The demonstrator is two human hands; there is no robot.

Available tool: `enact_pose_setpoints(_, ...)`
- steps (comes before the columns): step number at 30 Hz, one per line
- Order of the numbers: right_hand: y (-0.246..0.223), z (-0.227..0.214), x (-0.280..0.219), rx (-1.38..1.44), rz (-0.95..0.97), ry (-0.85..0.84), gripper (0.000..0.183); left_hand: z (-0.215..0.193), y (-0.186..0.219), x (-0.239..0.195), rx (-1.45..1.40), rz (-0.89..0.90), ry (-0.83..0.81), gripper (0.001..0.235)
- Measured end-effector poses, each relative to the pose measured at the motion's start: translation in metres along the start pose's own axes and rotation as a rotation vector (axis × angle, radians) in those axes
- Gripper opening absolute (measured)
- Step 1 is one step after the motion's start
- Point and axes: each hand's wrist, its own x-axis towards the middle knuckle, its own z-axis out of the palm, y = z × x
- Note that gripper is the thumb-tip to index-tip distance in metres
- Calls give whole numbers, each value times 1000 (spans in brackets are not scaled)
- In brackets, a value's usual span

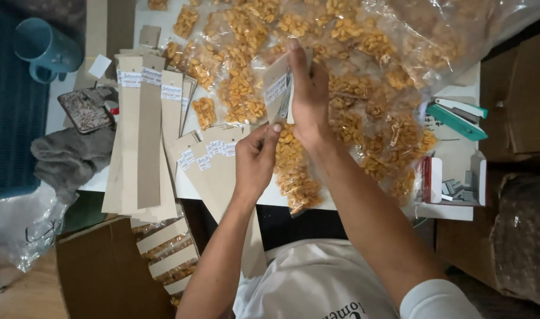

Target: The person repeatedly picks small transparent snack bags from a table, places them into brown paper sleeves, and uses a handheld stapler to secure the sleeve. Completed packages are placed into a cardboard box. The process is repeated continuously throughout the clip.

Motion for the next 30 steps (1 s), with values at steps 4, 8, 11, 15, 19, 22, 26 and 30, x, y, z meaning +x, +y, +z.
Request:
enact_pose_setpoints(4,11,-9,4,72,-84,-55,51,7,-14,0,14,-37,-36,47)
enact_pose_setpoints(8,4,-28,19,-33,178,-143,53,15,-27,8,109,-15,87,36)
enact_pose_setpoints(11,1,-78,24,-1275,-231,-169,51,3,-22,13,-264,-211,227,28)
enact_pose_setpoints(15,75,-172,95,-1667,-193,-74,40,-12,-31,27,-469,-301,249,60)
enact_pose_setpoints(19,-27,-107,45,-1121,-257,-128,21,-14,-8,33,-478,-580,252,68)
enact_pose_setpoints(22,-72,-60,14,-753,138,-438,24,-14,-6,34,-460,-613,222,68)
enact_pose_setpoints(26,-20,-50,28,-918,-220,-674,17,-10,-5,30,-743,-498,160,34)
enact_pose_setpoints(30,-16,-40,25,-932,-302,-591,24,-11,22,24,-537,-539,69,80)
